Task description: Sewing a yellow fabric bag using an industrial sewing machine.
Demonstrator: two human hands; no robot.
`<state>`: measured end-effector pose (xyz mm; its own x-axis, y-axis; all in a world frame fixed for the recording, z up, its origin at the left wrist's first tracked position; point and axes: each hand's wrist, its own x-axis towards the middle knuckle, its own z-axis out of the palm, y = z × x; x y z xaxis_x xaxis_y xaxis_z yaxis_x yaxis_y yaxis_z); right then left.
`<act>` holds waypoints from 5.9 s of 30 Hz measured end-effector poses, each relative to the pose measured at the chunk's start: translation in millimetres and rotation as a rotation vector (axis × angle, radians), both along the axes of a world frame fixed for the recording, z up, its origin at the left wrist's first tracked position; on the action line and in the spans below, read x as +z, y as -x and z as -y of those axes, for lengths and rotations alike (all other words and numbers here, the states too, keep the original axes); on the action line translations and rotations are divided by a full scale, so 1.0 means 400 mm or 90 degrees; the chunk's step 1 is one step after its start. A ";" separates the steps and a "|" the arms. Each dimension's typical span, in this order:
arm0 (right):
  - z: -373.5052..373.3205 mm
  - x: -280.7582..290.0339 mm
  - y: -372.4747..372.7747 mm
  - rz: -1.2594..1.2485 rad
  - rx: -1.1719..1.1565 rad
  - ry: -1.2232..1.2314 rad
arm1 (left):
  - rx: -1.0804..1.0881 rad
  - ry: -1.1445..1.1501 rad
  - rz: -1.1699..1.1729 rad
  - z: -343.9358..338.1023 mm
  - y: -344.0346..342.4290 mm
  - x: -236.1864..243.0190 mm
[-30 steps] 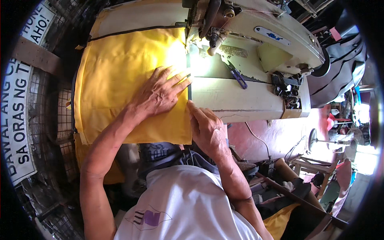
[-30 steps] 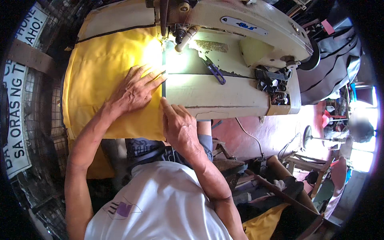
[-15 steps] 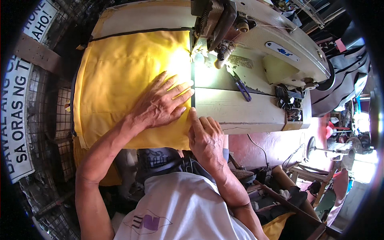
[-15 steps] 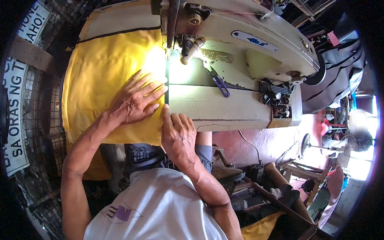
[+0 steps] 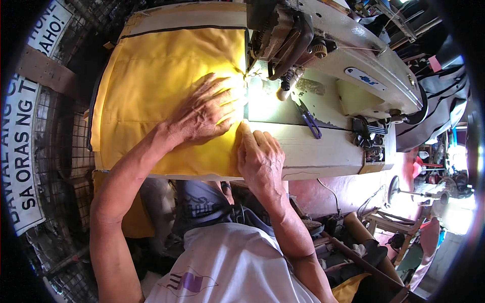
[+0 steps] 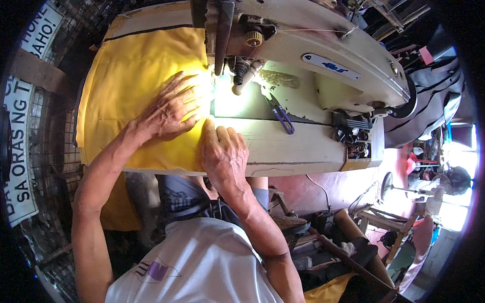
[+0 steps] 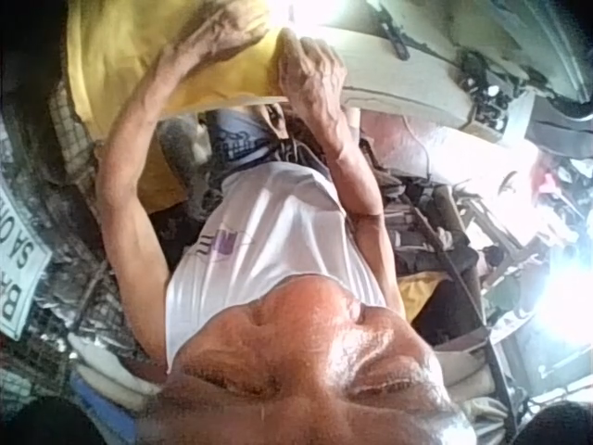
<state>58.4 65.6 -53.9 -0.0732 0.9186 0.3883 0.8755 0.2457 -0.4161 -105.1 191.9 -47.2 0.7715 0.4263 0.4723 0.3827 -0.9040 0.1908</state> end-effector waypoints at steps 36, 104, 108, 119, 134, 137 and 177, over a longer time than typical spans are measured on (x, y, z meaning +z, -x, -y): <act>0.168 -0.005 -0.006 -0.249 -0.170 0.213 | -0.004 0.107 -0.048 0.126 0.052 -0.037; 0.177 -0.006 -0.013 -0.042 0.034 0.008 | 0.000 0.054 -0.151 0.121 0.007 -0.011; 0.179 0.010 -0.010 0.028 0.048 0.045 | 0.002 0.019 -0.108 0.131 0.008 -0.014; 0.169 0.022 -0.021 0.095 0.075 0.087 | -0.062 0.076 -0.049 0.121 0.035 -0.007; 0.059 0.034 -0.014 0.082 0.062 0.114 | -0.051 0.057 -0.078 0.015 0.037 -0.004; 0.038 0.028 -0.017 0.092 0.053 0.104 | -0.051 0.039 -0.078 -0.006 0.030 0.005; -0.078 -0.002 -0.086 -0.092 0.060 -0.072 | 0.073 0.039 -0.010 -0.002 -0.018 -0.023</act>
<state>92.6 96.6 -54.8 -0.0934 0.8605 0.5009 0.7794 0.3763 -0.5009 -97.8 192.7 -56.4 0.7233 0.5398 0.4307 0.4867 -0.8409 0.2366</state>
